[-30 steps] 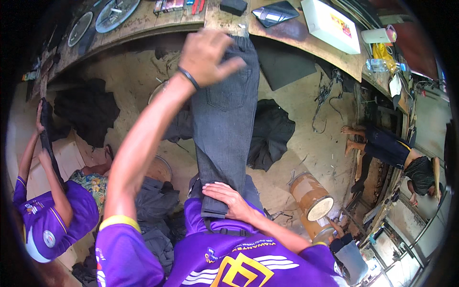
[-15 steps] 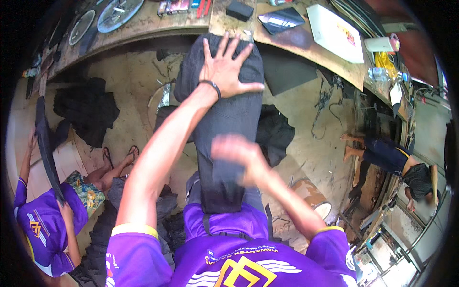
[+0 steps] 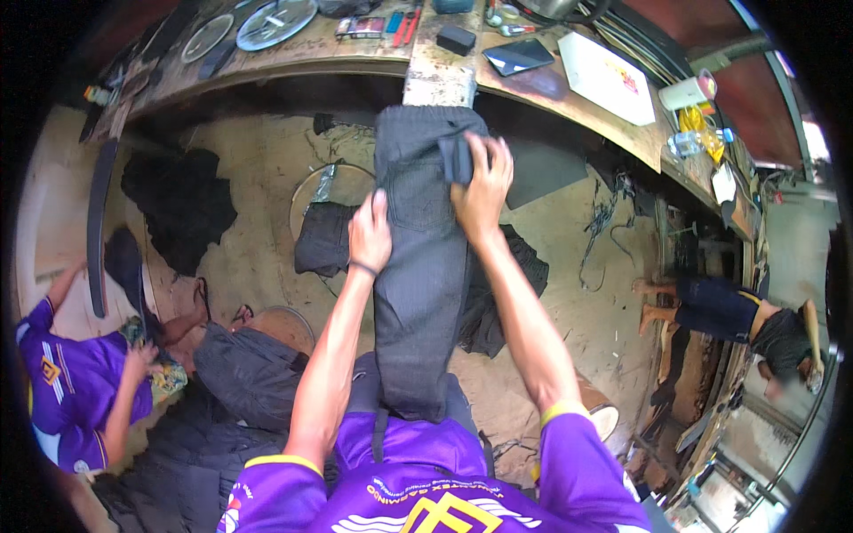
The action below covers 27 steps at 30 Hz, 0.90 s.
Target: The person irons a black garment on a wooden board using a handheld iron. They repeatedly smooth the fabric, flip the garment, and continue ironing different sections. Another person in a purple shirt is visible nearby, also handling fabric.
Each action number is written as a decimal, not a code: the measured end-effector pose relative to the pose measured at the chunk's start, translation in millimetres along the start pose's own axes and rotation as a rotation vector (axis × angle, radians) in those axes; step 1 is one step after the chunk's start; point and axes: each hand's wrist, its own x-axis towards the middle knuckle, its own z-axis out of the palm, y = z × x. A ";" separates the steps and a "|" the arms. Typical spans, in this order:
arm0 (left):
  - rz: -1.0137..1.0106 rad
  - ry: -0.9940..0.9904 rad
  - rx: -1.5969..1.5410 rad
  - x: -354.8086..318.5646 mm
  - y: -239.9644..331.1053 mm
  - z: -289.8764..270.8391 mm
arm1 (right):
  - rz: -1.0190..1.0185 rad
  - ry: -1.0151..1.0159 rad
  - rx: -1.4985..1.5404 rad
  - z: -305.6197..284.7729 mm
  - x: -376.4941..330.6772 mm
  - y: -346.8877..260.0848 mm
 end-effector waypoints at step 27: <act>-0.165 -0.110 -0.702 -63.1 -92.3 -18.2 | -0.131 0.020 0.042 -28.7 -22.2 -12.0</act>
